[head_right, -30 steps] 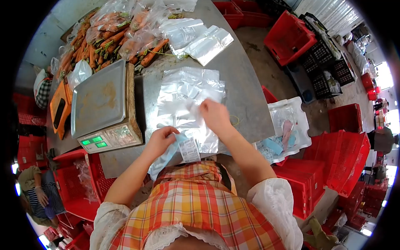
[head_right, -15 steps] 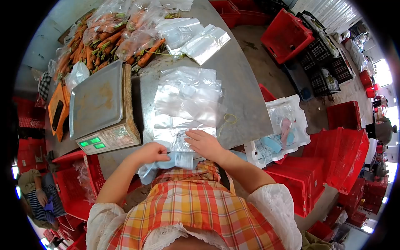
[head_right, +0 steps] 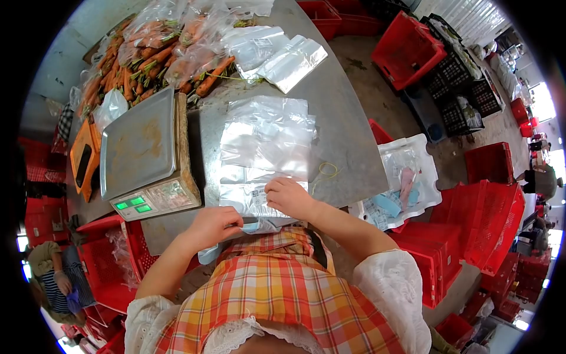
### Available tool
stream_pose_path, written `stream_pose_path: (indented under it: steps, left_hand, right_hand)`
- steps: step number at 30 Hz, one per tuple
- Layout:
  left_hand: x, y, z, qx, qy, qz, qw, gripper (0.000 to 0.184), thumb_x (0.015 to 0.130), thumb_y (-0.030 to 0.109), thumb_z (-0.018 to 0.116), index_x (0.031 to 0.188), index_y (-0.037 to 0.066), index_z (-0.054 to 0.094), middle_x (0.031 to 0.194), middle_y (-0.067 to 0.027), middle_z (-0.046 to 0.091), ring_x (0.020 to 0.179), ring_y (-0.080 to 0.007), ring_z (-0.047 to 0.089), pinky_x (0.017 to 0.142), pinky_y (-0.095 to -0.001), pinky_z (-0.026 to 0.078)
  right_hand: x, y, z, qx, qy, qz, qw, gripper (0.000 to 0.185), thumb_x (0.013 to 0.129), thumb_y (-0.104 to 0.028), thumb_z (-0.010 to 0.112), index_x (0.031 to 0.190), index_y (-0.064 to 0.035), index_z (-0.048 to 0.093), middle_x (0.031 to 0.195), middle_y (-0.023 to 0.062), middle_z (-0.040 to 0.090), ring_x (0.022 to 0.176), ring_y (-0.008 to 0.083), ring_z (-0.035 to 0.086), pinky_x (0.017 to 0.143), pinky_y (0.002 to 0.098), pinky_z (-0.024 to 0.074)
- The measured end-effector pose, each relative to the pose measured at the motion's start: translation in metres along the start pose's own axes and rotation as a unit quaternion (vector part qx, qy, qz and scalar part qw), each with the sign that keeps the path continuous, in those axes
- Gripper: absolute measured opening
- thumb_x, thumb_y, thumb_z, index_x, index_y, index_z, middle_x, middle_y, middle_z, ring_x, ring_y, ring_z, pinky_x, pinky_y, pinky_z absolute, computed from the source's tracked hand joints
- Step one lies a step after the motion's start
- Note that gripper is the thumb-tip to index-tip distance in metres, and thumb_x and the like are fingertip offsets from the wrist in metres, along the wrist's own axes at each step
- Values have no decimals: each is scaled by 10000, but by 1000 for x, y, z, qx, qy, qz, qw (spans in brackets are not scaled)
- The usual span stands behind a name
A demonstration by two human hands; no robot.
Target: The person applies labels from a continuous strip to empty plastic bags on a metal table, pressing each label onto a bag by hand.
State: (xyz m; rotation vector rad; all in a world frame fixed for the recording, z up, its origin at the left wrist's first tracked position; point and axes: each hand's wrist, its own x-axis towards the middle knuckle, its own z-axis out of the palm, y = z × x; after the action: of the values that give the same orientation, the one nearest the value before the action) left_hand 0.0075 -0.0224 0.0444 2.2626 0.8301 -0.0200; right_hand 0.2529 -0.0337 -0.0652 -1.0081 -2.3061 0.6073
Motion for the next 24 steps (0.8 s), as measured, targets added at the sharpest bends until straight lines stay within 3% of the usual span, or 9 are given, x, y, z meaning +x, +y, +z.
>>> stream_pose_path:
  steps: [10, 14, 16, 17, 18, 19, 20, 22, 24]
  left_hand:
    - [-7, -6, 14, -65, 51, -31, 996, 125, 756, 152, 662, 872, 111, 638, 811, -65, 639, 742, -255, 613, 628, -331, 471]
    - [11, -4, 18, -62, 104, -90, 989, 112, 794, 200, 619, 866, 116, 636, 834, -61, 637, 773, -270, 604, 652, -354, 466]
    - [33, -18, 25, -105, 129, -145, 975, 110, 796, 194, 606, 818, 91, 635, 791, -60, 646, 743, -264, 609, 640, -352, 467]
    - [46, -31, 33, -158, 149, -204, 955, 137, 792, 213, 605, 801, 80, 636, 759, -67, 645, 721, -259, 611, 628, -355, 465]
    - [56, -42, 40, -212, 167, -260, 927, 166, 787, 232, 604, 784, 69, 636, 728, -74, 644, 698, -254, 613, 616, -357, 463]
    - [63, -51, 46, -212, 167, -259, 927, 166, 787, 232, 604, 784, 69, 636, 728, -74, 644, 698, -254, 613, 616, -357, 463]
    - [68, -60, 51, -163, 167, -266, 935, 204, 781, 266, 608, 778, 64, 638, 709, -82, 641, 681, -250, 613, 607, -361, 461]
    - [72, -62, 52, -114, 165, -267, 943, 242, 774, 300, 613, 772, 59, 641, 689, -90, 637, 664, -246, 613, 598, -366, 459]
    - [71, -57, 48, -99, 128, -288, 944, 249, 758, 285, 618, 728, 39, 633, 674, -114, 627, 610, -232, 599, 564, -338, 450]
  right_hand:
    - [12, 3, -13, 92, -3, 54, 994, 141, 708, -196, 693, 737, -92, 603, 848, 50, 577, 848, 263, 546, 773, 370, 444]
    - [41, -12, -56, 78, -216, 302, 925, 169, 762, -271, 630, 834, -119, 655, 884, 85, 635, 874, 274, 583, 755, 381, 454]
    - [51, -22, -70, 34, 0, 470, 882, 189, 814, -199, 562, 963, -112, 639, 977, 121, 632, 948, 299, 577, 792, 387, 451]
    - [50, -24, -72, 34, 2, 471, 882, 189, 814, -199, 562, 963, -112, 639, 977, 121, 632, 948, 299, 577, 792, 387, 451]
    - [47, -26, -73, -36, 185, 279, 941, 218, 837, -173, 522, 1016, -91, 617, 1012, 139, 620, 973, 312, 568, 811, 389, 447]
    - [44, -28, -73, -103, 354, 66, 927, 248, 860, -146, 482, 1068, -70, 595, 1047, 158, 608, 998, 325, 560, 831, 390, 443]
    - [37, -34, -65, -103, 354, 67, 927, 248, 860, -146, 482, 1068, -70, 595, 1047, 158, 608, 998, 325, 560, 831, 390, 443]
    - [15, -44, -34, 114, 59, 237, 963, 277, 877, -101, 442, 1113, -22, 563, 1107, 178, 583, 1037, 336, 543, 867, 396, 433]
    - [0, -34, -6, 169, 11, 237, 957, 298, 886, -79, 448, 1161, -5, 536, 1164, 172, 564, 1083, 324, 533, 926, 366, 423]
